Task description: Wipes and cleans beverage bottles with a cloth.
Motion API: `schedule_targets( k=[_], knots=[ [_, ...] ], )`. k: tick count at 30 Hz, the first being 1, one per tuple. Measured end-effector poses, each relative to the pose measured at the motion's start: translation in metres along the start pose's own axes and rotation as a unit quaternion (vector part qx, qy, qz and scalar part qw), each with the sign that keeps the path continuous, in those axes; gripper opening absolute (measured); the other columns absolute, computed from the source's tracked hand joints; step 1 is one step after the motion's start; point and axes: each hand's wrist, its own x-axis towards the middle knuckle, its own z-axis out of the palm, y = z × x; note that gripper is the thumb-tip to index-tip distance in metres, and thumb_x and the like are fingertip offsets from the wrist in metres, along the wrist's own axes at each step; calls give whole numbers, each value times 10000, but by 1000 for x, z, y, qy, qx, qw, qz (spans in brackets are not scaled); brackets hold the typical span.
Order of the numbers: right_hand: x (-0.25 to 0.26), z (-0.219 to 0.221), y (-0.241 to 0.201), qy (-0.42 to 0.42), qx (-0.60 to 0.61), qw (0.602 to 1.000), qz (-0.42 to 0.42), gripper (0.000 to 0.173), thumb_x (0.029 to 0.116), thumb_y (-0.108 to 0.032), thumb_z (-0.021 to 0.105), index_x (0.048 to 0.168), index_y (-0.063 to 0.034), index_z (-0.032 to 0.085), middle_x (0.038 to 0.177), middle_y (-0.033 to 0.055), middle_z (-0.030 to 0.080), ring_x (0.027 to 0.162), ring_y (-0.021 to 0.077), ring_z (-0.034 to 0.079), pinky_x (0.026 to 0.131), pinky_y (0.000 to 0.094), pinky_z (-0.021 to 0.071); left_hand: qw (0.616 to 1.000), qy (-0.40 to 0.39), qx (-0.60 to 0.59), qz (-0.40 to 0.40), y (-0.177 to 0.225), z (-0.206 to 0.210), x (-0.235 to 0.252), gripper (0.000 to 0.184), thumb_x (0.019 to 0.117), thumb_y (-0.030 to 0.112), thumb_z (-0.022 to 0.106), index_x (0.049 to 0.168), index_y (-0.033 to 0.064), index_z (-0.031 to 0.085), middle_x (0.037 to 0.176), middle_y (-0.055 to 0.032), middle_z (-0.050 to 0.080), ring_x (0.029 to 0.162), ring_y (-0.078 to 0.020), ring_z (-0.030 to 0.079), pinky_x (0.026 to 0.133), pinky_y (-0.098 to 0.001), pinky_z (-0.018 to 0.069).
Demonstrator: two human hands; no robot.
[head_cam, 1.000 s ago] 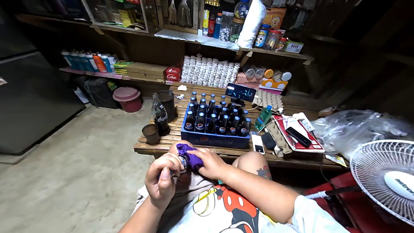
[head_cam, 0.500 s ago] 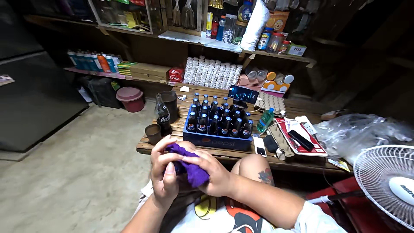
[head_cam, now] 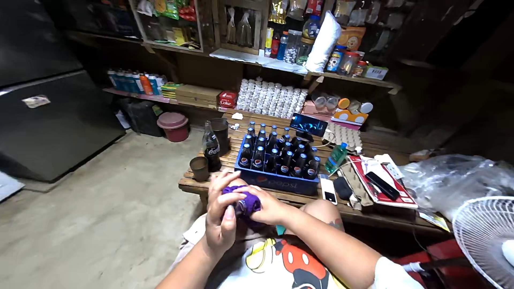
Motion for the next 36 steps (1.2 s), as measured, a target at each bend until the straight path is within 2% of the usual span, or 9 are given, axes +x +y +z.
schedule_targets(
  k=[4, 8, 13, 17, 21, 25, 30, 33, 36],
  knots=[
    [2, 9, 32, -1, -12, 998, 68, 763, 774, 69, 713, 1491, -67, 491, 1497, 240, 480, 1376, 336, 489, 1134, 491, 418, 998, -23, -66, -6, -6, -1, 3, 404, 1103, 459, 319, 1201, 228, 636, 1221, 46, 675, 1226, -140, 606, 1087, -378, 479],
    [-2, 19, 42, 42, -30, 995, 84, 816, 771, 23, 734, 1525, -134, 465, 1498, 201, 496, 1376, 316, 495, 1135, 489, 427, 994, -7, -89, -68, -4, -10, 9, 374, 1074, 508, 413, 1271, 263, 615, 1110, 92, 704, 1057, -49, 664, 949, -250, 547],
    [-6, 22, 44, 48, -62, 993, 87, 855, 793, -23, 745, 1565, -163, 404, 1515, 194, 476, 1380, 315, 495, 1136, 486, 432, 926, 144, -215, -274, 3, -22, 27, 386, 1039, 500, 495, 1066, 141, 635, 897, 14, 715, 873, -117, 712, 862, -297, 599],
    [-12, 23, 32, 77, -77, 993, 34, 844, 792, -35, 759, 1557, -143, 421, 1521, 181, 486, 1393, 312, 492, 1146, 491, 431, 939, 131, -247, -200, 8, -7, 25, 530, 1053, 581, 353, 882, 220, 701, 723, 58, 668, 664, -69, 655, 669, -244, 577],
    [-18, 20, 22, 144, -53, 987, -39, 816, 786, -67, 788, 1528, -75, 450, 1516, 199, 490, 1411, 304, 475, 1171, 465, 410, 952, -54, -299, -36, 6, -8, 29, 461, 1056, 536, 424, 942, 179, 693, 773, 51, 663, 736, -63, 648, 718, -237, 544],
    [-24, 23, 11, 175, -34, 977, -115, 836, 713, -1, 805, 1481, 13, 474, 1464, 248, 522, 1372, 305, 517, 1145, 443, 443, 930, -182, -318, -14, -16, -8, 30, 442, 1067, 472, 457, 861, 125, 638, 725, 32, 625, 692, -56, 622, 702, -239, 539],
    [-23, 25, -2, 202, -63, 950, -230, 764, 735, -54, 795, 1439, 24, 509, 1410, 240, 566, 1350, 273, 536, 1136, 398, 451, 968, -91, -235, 15, -24, -7, 20, 385, 1083, 374, 414, 889, 165, 673, 914, 43, 698, 955, -85, 670, 900, -272, 539],
    [-21, 29, -16, 213, -98, 926, -294, 664, 829, -185, 759, 1427, -34, 513, 1354, 209, 594, 1334, 266, 539, 1138, 403, 448, 990, -35, -137, 26, -18, -10, 19, 366, 1071, 411, 399, 1016, 236, 716, 1287, 57, 641, 1341, -160, 507, 1166, -355, 376],
    [-18, 32, -24, 201, -119, 921, -311, 663, 849, -200, 747, 1443, -36, 502, 1348, 209, 604, 1304, 280, 566, 1122, 417, 464, 995, 3, -93, 24, -16, -11, 14, 375, 1062, 426, 385, 1084, 253, 716, 1387, 50, 590, 1418, -194, 434, 1213, -386, 311]
  ],
)
